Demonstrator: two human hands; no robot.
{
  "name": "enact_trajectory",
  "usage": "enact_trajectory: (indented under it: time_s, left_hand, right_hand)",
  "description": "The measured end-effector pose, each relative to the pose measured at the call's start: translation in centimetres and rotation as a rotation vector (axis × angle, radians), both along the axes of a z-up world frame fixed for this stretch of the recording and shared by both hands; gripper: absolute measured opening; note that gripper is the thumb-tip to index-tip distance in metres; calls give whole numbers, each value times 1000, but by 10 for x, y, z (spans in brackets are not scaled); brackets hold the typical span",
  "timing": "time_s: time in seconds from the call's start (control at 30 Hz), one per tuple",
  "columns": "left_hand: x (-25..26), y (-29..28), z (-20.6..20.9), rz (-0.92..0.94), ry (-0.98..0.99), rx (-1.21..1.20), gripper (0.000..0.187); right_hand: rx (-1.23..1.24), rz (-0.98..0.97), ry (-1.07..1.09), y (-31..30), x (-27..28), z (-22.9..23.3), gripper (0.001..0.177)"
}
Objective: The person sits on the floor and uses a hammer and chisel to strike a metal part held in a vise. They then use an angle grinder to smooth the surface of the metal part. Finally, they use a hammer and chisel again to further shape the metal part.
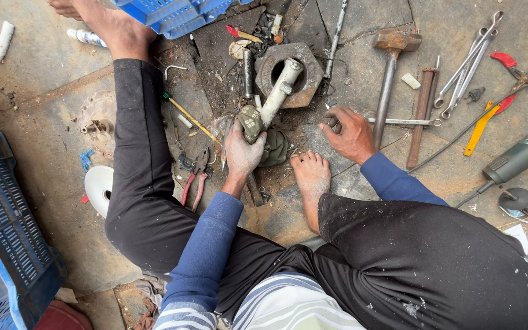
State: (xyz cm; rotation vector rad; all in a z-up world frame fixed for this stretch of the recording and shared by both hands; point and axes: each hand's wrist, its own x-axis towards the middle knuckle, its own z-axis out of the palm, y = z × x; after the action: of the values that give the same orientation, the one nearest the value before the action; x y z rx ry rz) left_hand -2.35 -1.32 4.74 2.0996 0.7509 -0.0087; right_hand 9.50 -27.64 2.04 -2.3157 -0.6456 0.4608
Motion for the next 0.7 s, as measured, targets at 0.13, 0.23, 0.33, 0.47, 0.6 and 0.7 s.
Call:
enact_trajectory:
  time_s: [0.13, 0.23, 0.33, 0.47, 0.6, 0.7]
  left_hand:
    - [1, -1, -2, 13, -41, 6, 52]
    - [0, 2, -4, 35, -12, -22, 52]
    - [-1, 3, -6, 20, -27, -1, 51]
    - [-1, 3, -4, 27, -13, -31, 54]
    - [4, 9, -4, 19, 53, -61, 61]
    - [8, 19, -7, -24, 82, -91, 65]
  right_hand:
    - [-9, -33, 9, -3, -11, 7, 28]
    - [-13, 1, 15, 0, -23, 12, 30]
    - [19, 39, -29, 8, -24, 14, 39]
    - [19, 212, -194, 25, -13, 7, 38]
    - [92, 553, -56, 46, -31, -10, 18]
    - [146, 879, 228, 62, -70, -26, 24]
